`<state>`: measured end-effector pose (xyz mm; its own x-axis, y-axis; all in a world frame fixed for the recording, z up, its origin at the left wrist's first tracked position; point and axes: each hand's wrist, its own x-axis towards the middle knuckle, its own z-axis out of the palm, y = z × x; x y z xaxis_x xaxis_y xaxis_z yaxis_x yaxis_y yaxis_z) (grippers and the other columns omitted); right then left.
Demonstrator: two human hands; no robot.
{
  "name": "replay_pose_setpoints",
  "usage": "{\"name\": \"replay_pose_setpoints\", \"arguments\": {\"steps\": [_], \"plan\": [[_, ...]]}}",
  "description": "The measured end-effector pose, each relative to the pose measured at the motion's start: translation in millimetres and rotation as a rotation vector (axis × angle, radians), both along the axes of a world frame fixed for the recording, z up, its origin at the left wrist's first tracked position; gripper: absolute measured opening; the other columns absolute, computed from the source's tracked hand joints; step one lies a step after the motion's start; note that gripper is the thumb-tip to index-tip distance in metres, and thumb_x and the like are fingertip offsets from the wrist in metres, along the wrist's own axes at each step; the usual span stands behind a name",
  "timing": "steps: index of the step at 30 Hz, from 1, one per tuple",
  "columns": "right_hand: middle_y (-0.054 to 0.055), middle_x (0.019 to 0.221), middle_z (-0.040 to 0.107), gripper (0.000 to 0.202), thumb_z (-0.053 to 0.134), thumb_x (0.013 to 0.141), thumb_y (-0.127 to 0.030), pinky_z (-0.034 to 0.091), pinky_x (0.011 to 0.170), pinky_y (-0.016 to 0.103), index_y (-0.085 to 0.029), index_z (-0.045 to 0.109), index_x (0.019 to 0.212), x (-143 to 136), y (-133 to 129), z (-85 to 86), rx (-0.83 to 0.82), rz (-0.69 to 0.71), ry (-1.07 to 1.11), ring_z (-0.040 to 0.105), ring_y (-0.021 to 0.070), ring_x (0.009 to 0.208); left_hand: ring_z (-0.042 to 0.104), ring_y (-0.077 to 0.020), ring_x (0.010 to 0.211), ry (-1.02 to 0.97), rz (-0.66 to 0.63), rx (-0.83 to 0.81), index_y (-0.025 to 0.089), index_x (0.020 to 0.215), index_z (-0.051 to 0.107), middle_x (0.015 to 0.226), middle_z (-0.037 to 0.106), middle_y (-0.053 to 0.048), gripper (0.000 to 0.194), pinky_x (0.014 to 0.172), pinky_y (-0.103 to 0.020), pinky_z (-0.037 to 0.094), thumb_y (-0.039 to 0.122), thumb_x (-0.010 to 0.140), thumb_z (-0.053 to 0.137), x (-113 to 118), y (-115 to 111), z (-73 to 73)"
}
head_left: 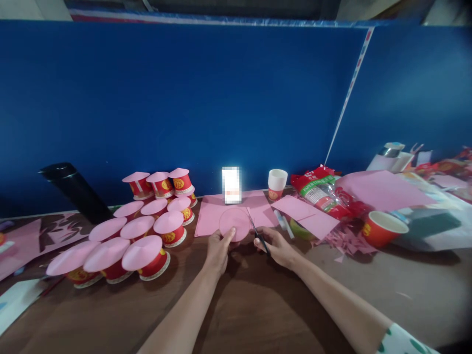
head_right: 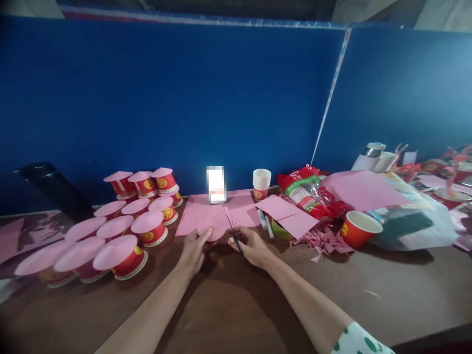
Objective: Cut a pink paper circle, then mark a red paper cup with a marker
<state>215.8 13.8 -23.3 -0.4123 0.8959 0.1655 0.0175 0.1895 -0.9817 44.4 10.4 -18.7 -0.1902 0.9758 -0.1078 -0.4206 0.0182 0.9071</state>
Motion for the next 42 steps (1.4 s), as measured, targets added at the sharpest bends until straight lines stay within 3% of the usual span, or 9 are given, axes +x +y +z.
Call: {"name": "replay_pose_setpoints", "arguments": {"steps": [42], "plan": [[-0.002,0.068,0.048,0.034,0.057,0.078,-0.043,0.039,0.057,0.023,-0.015,0.052,0.096,-1.1,0.7,1.7,0.017,0.014,0.015,0.046,0.0096,0.060,0.055,-0.0108,0.050,0.038,-0.054,0.001,0.008,0.072,0.064,0.062,0.064,-0.005,0.035,0.047,-0.022,0.046,0.037,0.054,0.075,-0.8,2.0,-5.8]]}}
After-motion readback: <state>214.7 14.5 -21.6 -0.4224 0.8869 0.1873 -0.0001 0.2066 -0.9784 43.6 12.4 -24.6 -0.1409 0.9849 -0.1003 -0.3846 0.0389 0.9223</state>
